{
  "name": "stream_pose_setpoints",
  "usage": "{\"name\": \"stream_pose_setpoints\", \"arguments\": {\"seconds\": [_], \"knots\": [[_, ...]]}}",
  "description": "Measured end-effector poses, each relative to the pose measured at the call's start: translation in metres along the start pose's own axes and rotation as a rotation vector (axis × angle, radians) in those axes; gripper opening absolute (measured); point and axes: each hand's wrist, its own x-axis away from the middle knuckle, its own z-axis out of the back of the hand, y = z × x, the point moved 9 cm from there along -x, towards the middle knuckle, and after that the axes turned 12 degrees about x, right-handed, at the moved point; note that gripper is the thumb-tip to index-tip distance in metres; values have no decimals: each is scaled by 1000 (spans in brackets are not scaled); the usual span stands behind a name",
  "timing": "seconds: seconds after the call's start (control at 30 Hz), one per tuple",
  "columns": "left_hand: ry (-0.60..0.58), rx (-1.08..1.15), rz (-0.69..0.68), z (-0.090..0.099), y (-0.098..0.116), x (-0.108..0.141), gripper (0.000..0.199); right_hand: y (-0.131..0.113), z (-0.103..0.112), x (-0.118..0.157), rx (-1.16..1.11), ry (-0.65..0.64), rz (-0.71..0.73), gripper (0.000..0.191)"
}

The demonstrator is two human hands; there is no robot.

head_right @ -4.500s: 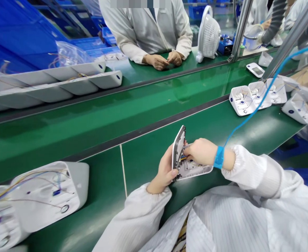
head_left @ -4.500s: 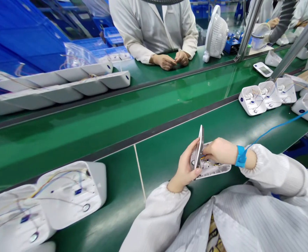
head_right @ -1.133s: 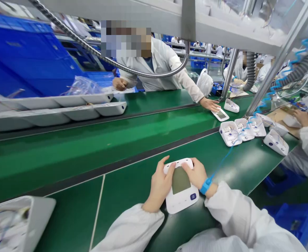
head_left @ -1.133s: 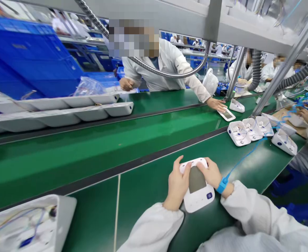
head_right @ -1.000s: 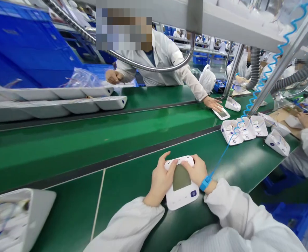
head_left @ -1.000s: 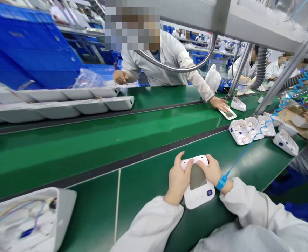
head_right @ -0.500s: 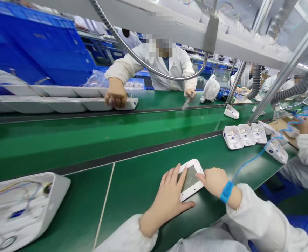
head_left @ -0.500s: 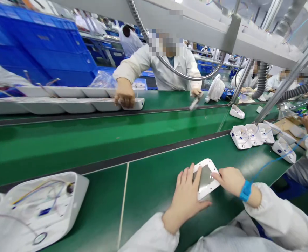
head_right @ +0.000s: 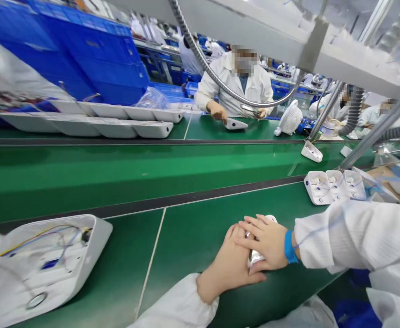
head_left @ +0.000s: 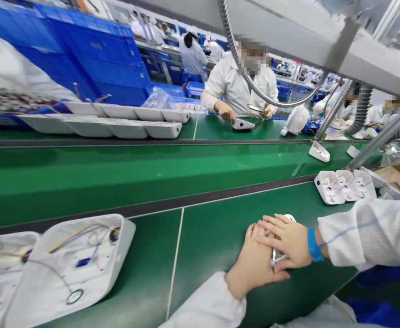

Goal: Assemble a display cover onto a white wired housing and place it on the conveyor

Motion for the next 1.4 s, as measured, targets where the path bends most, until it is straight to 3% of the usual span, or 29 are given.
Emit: {"name": "stream_pose_setpoints", "arguments": {"seconds": [0.17, 0.3, 0.57, 0.73, 0.87, 0.97, 1.03, 1.1, 1.17, 1.2, 1.3, 1.4], "knots": [[19, 21, 21, -4, -8, -1, 118, -1, -2, 3, 59, -30, -11, 78], [-11, 36, 28, 4, -3, -6, 107, 5, 1, -2, 51, -56, -12, 81], [-11, 17, 67, 9, -1, -8, 102, 37, 10, -47, -90, -74, -106, 88], [38, 119, 60, 12, -3, -10, 103, 51, 7, -48, -246, -21, -153, 87], [166, 71, 81, 11, -3, 1, 112, 70, 22, -38, -425, 231, -262, 62], [296, 35, 133, 12, -7, 15, 120, 102, 32, -3, -609, 609, -562, 45], [358, 32, 76, 16, -5, 22, 117, 113, 19, 29, -766, 737, -769, 46], [429, -12, -44, 24, 3, 27, 107, 105, -2, 47, -912, 631, -822, 53], [494, -102, -188, 33, 14, 31, 95, 81, -13, 56, -944, 471, -732, 60], [522, -151, -256, 35, 19, 34, 90, 70, -10, 63, -897, 464, -689, 62], [616, -259, -372, 40, 30, 42, 82, 42, 21, 82, -617, 628, -595, 59], [721, -282, -347, 45, 28, 46, 87, 19, 47, 85, -413, 757, -487, 59]]}}
